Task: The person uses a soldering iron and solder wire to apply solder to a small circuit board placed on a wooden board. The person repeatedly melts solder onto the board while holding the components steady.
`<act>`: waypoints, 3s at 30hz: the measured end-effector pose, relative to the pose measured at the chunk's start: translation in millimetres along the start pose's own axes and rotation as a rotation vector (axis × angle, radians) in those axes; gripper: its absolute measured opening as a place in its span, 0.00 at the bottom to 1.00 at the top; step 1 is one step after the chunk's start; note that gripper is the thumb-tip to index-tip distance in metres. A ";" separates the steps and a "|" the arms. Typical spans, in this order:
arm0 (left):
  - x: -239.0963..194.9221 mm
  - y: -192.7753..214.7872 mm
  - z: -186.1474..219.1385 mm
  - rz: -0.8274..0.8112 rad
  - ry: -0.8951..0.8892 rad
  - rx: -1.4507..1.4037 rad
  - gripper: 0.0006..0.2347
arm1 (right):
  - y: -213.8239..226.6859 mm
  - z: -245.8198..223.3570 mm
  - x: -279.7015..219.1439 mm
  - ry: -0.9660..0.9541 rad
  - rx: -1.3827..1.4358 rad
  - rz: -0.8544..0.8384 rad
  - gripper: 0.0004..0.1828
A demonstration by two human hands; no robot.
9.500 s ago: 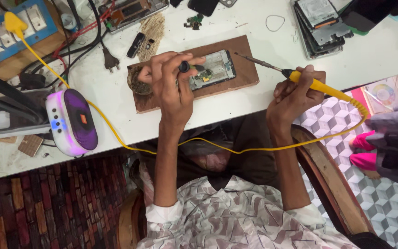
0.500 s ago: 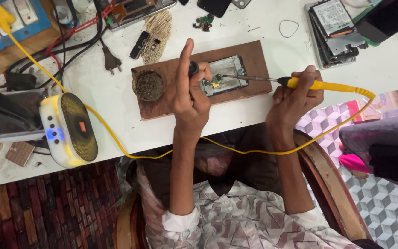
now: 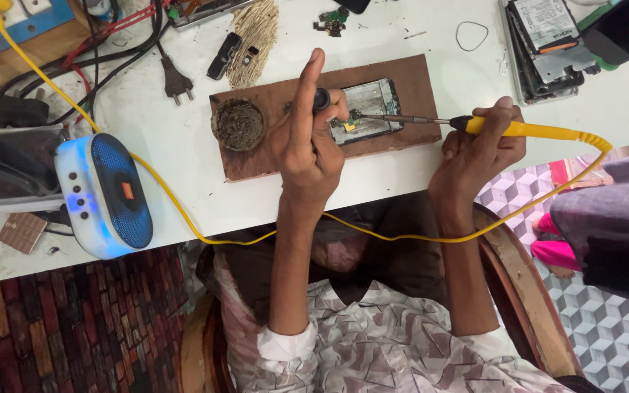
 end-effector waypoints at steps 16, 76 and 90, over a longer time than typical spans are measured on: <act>1.0 0.5 -0.8 0.018 -0.018 -0.023 0.24 | 6.4 8.6 7.5 -0.019 0.015 0.016 0.21; -11.1 19.0 23.2 0.058 0.036 -0.026 0.25 | -96.3 -9.3 -6.0 -0.040 0.118 -0.450 0.18; -7.2 21.7 35.4 -0.004 -0.034 0.020 0.24 | -194.4 18.2 -59.3 -0.081 -0.188 -1.218 0.16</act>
Point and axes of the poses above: each hand's wrist, its own x-axis towards the middle knuckle, its own y-axis out of the back of the hand, z = x × y, the point moved 9 cm from there along x, towards the middle knuckle, and after that the axes turned 10 degrees about z, right-handed, at the moved point
